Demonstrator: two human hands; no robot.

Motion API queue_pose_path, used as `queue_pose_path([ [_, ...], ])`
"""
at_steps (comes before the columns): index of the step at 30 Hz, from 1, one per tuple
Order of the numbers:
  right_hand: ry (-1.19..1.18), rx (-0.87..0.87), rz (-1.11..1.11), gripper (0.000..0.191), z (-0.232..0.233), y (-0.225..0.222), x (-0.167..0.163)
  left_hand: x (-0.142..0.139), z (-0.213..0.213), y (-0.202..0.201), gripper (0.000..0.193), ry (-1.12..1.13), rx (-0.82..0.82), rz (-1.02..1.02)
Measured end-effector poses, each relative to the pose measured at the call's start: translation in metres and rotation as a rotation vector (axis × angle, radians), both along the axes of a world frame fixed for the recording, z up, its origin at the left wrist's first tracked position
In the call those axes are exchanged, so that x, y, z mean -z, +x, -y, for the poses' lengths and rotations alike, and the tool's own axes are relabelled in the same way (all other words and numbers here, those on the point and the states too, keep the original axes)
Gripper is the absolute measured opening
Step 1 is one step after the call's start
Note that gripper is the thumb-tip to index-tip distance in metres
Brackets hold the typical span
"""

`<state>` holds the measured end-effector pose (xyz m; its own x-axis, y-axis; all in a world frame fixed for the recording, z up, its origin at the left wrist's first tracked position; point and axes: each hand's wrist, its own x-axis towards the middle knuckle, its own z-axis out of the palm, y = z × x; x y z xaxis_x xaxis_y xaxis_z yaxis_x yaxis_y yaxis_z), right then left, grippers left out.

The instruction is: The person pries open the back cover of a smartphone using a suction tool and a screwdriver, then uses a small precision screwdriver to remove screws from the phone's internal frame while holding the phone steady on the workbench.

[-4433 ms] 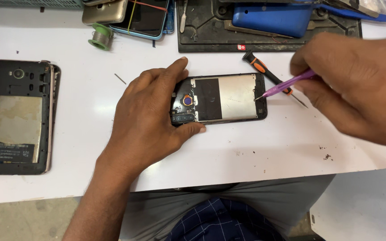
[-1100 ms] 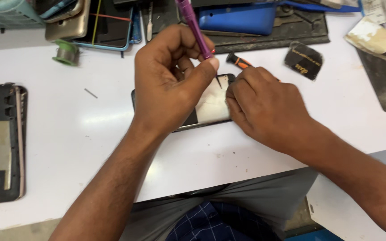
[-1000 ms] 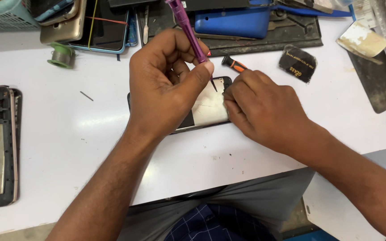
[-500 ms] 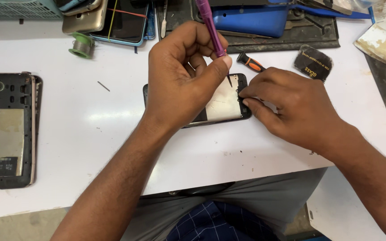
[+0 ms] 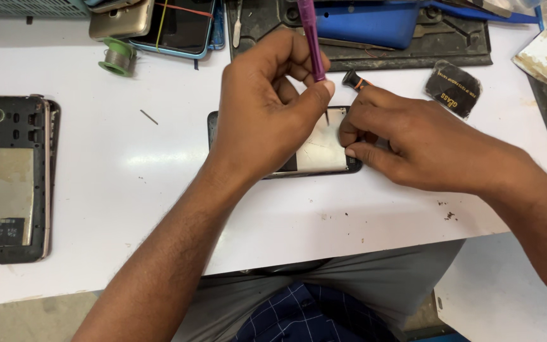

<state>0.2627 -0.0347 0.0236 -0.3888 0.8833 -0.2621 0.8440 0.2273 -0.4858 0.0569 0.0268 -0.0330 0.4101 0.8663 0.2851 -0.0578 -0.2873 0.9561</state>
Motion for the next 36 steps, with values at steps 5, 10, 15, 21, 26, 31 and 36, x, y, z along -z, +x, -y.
queue_pose_path([
  [5,-0.003,-0.029,-0.045,0.014,-0.002,0.008,0.007,0.003,0.0,0.006,0.012,-0.012,0.012,-0.126],
  [10,0.117,0.086,-0.351,0.024,0.005,0.018,0.017,0.002,0.004,0.006,0.013,0.038,0.17,0.028],
  [15,0.221,0.203,-0.44,0.016,0.024,0.016,0.029,-0.001,0.009,0.011,0.014,-0.103,0.283,0.057],
  [21,0.264,0.271,-0.575,0.022,0.034,0.011,0.035,-0.002,0.018,0.015,0.016,0.117,0.226,-0.039],
  [26,0.32,0.297,-0.563,0.024,0.042,0.013,0.036,-0.008,0.018,0.017,0.032,0.071,0.233,-0.081],
  [31,0.347,0.374,-0.527,0.01,0.047,0.016,0.038,-0.008,0.009,0.007,0.03,0.206,0.089,-0.216],
  [36,0.338,0.334,-0.501,0.011,0.051,0.013,0.04,-0.001,0.011,0.009,0.034,0.34,0.03,-0.359],
])
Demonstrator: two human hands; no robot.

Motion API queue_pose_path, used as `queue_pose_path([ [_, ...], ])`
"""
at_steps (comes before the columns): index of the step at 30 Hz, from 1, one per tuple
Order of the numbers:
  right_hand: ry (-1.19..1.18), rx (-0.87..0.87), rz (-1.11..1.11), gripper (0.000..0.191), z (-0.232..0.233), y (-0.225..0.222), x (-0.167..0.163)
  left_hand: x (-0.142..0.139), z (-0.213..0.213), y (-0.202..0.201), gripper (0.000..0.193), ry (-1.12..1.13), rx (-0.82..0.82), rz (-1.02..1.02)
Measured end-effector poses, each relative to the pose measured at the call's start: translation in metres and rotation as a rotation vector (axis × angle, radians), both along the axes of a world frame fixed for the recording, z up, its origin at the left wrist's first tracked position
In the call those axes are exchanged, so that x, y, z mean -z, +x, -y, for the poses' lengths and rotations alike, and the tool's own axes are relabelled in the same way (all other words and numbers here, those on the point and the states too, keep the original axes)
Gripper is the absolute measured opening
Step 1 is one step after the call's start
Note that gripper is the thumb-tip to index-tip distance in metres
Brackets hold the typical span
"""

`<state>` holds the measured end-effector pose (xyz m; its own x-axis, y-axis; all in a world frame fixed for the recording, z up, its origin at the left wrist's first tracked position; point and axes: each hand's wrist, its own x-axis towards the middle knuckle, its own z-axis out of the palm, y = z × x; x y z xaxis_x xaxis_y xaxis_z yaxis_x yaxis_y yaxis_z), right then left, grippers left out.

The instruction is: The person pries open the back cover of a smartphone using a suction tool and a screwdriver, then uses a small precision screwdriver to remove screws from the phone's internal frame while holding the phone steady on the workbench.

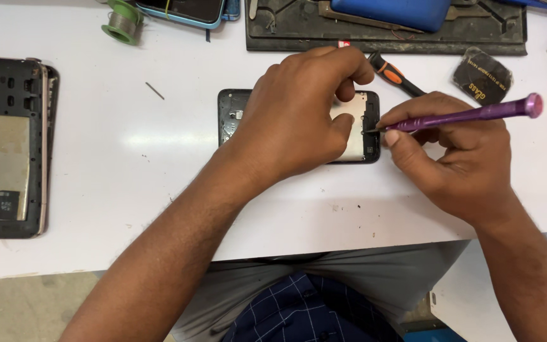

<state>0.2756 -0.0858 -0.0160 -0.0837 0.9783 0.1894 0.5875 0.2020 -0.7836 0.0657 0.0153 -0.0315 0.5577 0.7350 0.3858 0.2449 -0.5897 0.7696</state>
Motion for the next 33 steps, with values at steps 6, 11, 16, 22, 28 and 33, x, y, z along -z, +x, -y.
queue_pose_path([
  [6,0.017,-0.034,0.075,0.013,-0.001,-0.001,-0.002,0.001,0.0,0.001,0.035,0.021,-0.005,-0.057],
  [11,0.0,-0.032,0.087,0.013,-0.003,-0.002,-0.005,0.001,0.0,0.002,0.034,0.002,-0.005,-0.069],
  [16,0.024,-0.047,0.11,0.014,-0.003,-0.003,-0.007,0.0,0.001,0.003,0.032,0.01,0.0,-0.097],
  [22,0.028,-0.031,0.086,0.012,-0.002,-0.002,-0.009,-0.002,0.002,0.006,0.026,0.001,0.016,-0.177],
  [28,0.058,-0.034,0.045,0.012,-0.003,-0.001,-0.008,-0.008,0.004,0.003,0.024,0.007,0.05,-0.2],
  [33,0.057,-0.041,0.12,0.008,-0.011,-0.004,-0.012,-0.01,0.005,-0.001,0.041,-0.159,0.119,0.077],
])
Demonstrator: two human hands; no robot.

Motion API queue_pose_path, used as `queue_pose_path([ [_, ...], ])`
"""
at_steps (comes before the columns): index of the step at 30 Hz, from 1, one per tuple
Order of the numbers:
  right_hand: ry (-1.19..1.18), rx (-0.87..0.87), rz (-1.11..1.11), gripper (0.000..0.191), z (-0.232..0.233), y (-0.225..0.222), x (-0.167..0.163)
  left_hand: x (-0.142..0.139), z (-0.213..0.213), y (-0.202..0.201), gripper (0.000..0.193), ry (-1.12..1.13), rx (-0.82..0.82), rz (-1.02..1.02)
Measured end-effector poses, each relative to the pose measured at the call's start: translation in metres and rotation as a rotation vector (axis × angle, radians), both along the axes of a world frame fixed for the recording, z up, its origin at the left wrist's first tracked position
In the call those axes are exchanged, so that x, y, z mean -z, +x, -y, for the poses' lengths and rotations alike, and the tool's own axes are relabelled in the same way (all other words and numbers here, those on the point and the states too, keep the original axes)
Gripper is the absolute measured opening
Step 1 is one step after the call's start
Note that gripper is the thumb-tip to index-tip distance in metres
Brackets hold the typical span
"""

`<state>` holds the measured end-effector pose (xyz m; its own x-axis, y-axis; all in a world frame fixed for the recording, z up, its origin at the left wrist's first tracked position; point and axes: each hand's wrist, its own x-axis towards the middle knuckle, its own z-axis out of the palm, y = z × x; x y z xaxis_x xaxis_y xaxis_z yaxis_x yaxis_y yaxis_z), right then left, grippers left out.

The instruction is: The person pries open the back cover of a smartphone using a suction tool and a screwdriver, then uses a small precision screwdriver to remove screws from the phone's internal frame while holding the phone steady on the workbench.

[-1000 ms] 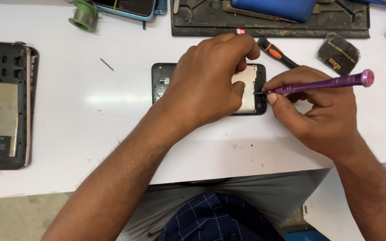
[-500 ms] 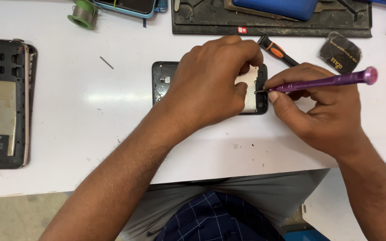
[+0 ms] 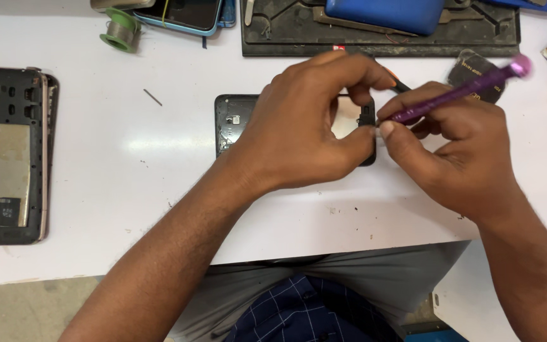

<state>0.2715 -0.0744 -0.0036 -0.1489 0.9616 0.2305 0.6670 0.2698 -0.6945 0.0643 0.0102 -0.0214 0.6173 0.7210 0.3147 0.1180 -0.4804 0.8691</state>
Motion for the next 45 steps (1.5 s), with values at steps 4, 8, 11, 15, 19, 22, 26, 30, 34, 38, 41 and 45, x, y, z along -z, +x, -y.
queue_pose_path([
  [4,0.007,-0.058,0.132,0.013,-0.011,-0.003,-0.008,0.007,-0.002,0.004,0.038,-0.011,0.039,0.231],
  [8,-0.056,-0.093,0.215,0.017,-0.019,-0.009,-0.014,0.016,-0.004,0.007,0.027,0.015,0.014,0.275],
  [11,-0.038,-0.135,0.127,0.019,-0.021,-0.01,-0.019,0.02,-0.008,0.004,0.022,-0.027,0.01,0.328],
  [15,-0.066,-0.04,0.0,0.03,-0.018,-0.003,-0.02,0.02,-0.013,0.001,0.022,-0.024,-0.02,0.403],
  [19,-0.092,0.021,-0.001,0.025,-0.01,0.002,-0.009,0.018,-0.015,0.0,0.021,-0.005,-0.069,0.424],
  [22,-0.081,0.03,0.052,0.022,-0.005,0.008,-0.003,0.016,-0.015,-0.002,0.019,-0.008,-0.108,0.429],
  [26,-0.052,0.021,0.103,0.018,-0.003,0.013,-0.001,0.016,-0.016,-0.005,0.019,-0.041,-0.126,0.417],
  [30,-0.062,-0.015,0.096,0.019,0.0,0.009,-0.003,0.019,-0.018,-0.005,0.02,-0.038,-0.134,0.409],
  [34,-0.114,-0.051,0.097,0.019,0.002,-0.003,-0.004,0.021,-0.018,-0.006,0.019,-0.059,-0.14,0.401],
  [38,-0.042,-0.104,0.312,0.011,0.0,-0.008,-0.001,0.02,-0.017,-0.008,0.02,-0.055,-0.139,0.394],
  [41,-0.027,-0.101,0.42,0.01,0.004,-0.001,0.006,0.018,-0.015,-0.01,0.019,-0.07,-0.16,0.373],
  [45,0.108,0.221,0.245,0.02,-0.013,0.049,0.017,0.014,-0.015,-0.012,0.014,-0.08,-0.164,0.344],
])
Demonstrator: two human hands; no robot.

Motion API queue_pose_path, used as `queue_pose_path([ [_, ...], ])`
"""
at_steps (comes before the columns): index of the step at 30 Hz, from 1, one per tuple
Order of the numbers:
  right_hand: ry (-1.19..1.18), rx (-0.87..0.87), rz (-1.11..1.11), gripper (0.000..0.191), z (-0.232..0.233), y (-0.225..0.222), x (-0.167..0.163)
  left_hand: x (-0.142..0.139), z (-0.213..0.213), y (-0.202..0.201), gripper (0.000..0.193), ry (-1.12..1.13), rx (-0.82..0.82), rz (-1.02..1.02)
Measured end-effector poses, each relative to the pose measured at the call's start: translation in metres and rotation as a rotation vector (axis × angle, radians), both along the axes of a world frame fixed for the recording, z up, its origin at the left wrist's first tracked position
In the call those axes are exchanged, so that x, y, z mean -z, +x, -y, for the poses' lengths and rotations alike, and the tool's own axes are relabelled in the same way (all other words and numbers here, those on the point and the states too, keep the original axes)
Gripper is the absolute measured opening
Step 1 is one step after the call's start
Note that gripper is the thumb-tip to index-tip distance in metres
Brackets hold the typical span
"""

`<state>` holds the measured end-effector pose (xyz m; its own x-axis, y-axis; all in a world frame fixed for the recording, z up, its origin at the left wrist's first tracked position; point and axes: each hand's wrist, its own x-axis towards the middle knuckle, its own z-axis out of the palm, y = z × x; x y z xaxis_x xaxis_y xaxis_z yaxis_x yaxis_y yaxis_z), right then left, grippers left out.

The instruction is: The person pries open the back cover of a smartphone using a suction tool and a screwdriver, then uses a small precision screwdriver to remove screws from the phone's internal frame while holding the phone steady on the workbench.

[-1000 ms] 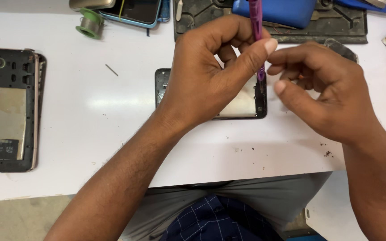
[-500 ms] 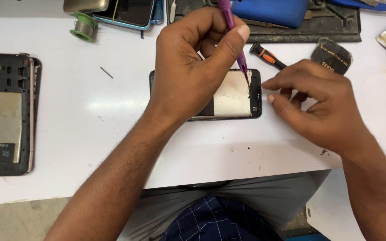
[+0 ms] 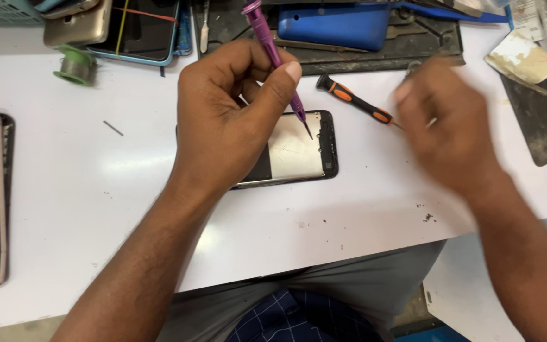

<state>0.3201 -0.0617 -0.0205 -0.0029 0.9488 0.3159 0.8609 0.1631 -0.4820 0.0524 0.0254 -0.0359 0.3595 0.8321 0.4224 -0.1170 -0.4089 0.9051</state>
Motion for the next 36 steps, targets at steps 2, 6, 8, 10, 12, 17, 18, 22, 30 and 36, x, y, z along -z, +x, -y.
queue_pose_path([
  [2,0.12,0.006,0.126,0.026,-0.02,0.048,-0.003,-0.001,0.0,0.0,0.014,-0.024,-0.005,-0.014],
  [6,0.116,-0.044,0.168,0.017,-0.043,0.117,0.007,-0.004,0.002,0.0,0.014,-0.044,0.001,-0.03],
  [8,0.143,-0.038,0.279,0.011,-0.045,0.132,0.016,-0.005,0.002,0.0,0.014,-0.062,0.003,-0.026],
  [10,0.167,-0.038,0.348,0.007,-0.046,0.136,0.023,-0.005,0.002,-0.001,0.014,-0.062,0.009,-0.015],
  [12,0.16,-0.039,0.334,0.007,-0.044,0.134,0.025,-0.004,0.003,0.0,0.015,-0.042,0.029,0.007],
  [17,0.089,0.01,0.14,0.01,-0.041,0.119,0.013,-0.002,0.004,0.001,0.018,-0.05,0.045,0.002],
  [18,0.073,0.047,0.059,0.01,-0.041,0.11,0.007,-0.002,0.004,0.002,0.018,-0.044,0.048,0.007],
  [22,0.028,0.082,-0.241,0.01,-0.03,0.049,-0.023,-0.001,0.004,0.005,0.021,0.022,0.1,0.039],
  [30,-0.051,-0.348,-0.15,0.035,-0.023,-0.068,-0.082,0.001,0.009,0.01,0.017,0.153,0.106,-0.021],
  [36,-0.065,-0.358,-0.159,0.037,-0.019,-0.077,-0.071,-0.001,0.012,0.014,0.018,0.18,0.099,-0.03],
])
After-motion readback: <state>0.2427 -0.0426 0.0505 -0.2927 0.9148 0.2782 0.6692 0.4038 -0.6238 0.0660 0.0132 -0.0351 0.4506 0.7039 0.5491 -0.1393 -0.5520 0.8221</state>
